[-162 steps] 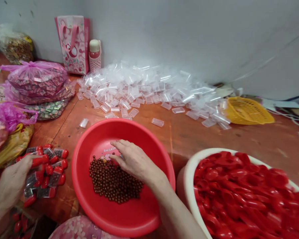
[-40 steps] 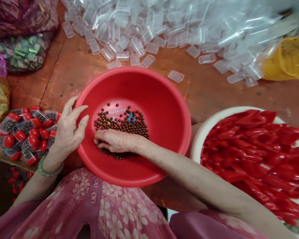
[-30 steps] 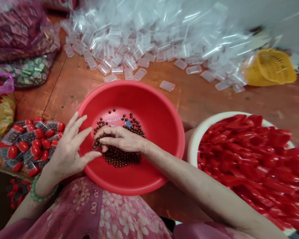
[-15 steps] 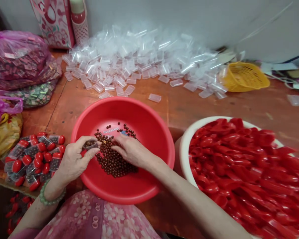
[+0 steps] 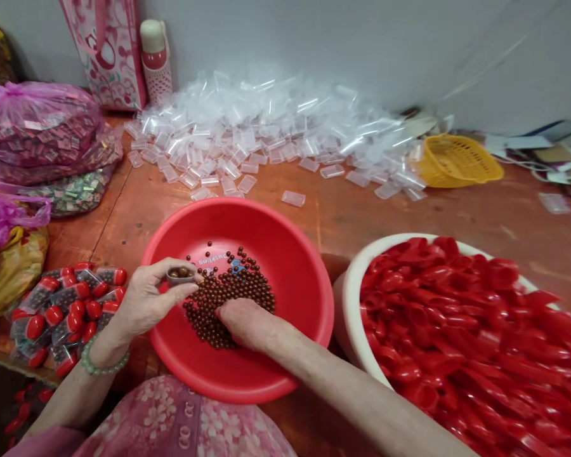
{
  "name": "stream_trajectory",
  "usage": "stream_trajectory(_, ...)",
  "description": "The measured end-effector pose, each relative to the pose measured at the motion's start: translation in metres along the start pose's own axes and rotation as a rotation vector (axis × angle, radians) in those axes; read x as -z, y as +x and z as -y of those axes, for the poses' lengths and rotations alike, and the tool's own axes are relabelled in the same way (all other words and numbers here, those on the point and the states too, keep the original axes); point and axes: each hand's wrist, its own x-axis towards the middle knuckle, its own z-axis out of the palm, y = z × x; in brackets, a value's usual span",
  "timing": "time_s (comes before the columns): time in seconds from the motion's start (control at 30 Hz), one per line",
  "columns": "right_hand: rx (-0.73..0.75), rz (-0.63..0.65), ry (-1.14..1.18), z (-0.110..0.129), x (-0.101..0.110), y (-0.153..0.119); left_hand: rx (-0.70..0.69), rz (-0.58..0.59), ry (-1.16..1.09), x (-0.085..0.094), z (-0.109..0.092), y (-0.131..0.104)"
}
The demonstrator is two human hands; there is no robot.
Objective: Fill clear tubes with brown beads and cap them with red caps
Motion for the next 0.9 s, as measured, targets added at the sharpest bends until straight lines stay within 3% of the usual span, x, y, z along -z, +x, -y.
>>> stream_trajectory(0.1,-0.011,-0.029,-0.002,-0.004,0.007,-0.002,0.034,-0.046,-0.039,0.001,0.0,0.002)
stream_trajectory(0.5,0.052,-0.192,0.108,-0.009,0.017,-0.005,0.05,-0.013,-0.162,0.003,0.001,0.009)
stream_trajectory(0.73,0.155,-0.521,0.463,-0.019,0.034,-0.014,0.096,0.05,-0.33,0.004,-0.001,0.011)
stream_trajectory(0.9,0.175,-0.578,0.522,-0.019,0.034,-0.015,0.092,0.035,-0.357,0.005,-0.005,0.01)
